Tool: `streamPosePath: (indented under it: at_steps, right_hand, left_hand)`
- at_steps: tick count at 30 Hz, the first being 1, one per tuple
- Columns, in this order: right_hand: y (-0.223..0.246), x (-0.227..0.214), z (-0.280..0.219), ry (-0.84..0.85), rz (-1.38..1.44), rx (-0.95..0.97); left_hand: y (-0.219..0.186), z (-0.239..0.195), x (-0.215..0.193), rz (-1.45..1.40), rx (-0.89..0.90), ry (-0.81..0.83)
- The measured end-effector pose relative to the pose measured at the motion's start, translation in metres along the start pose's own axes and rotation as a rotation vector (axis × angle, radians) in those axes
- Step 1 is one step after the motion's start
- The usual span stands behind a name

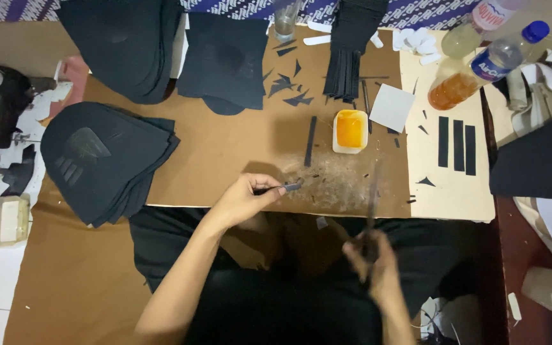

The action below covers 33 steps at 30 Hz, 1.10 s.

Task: The person sits at a table and uses scissors to cut a long strip of black fabric into smaller pieces. They repeatedly pick up the fabric, cut it, and place the cut pieces on the table.

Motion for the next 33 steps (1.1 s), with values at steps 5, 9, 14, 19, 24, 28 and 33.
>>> streamPosePath:
  at_steps: [5, 9, 14, 19, 24, 28, 33]
  right_hand:
    - [-0.062, 0.060, -0.049, 0.253, 0.554, 0.376]
    - [0.016, 0.074, -0.077, 0.494, -0.030, 0.224]
    - [0.041, 0.084, -0.065, 0.579, -0.063, 0.092]
    - [0.062, 0.093, -0.049, 0.615, -0.219, 0.051]
    - [0.079, 0.097, -0.038, 0.617, -0.101, -0.051]
    - [0.079, 0.095, -0.034, 0.636, -0.126, -0.077]
    - [0.087, 0.092, -0.033, 0.688, -0.068, -0.002]
  left_hand:
    - [0.011, 0.020, -0.001, 0.022, 0.008, 0.063]
    - [0.021, 0.040, -0.004, 0.045, 0.060, 0.131]
    - [0.020, 0.046, -0.005, 0.041, 0.081, 0.166]
    - [0.025, 0.049, -0.003, 0.104, -0.037, 0.155]
    - [0.026, 0.054, 0.000, 0.093, -0.045, 0.183]
    - [0.031, 0.059, 0.002, 0.033, -0.026, 0.198]
    - [0.032, 0.061, 0.000, 0.061, -0.064, 0.170]
Point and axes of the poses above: each hand's wrist, its own z-axis towards the middle knuckle, its own x-axis out of the palm, y = z × x, the point moved 8 cm from there along z, towards the middle knuckle, and after that the axes turned 2 degrees about -y, right-handed, at the moved point
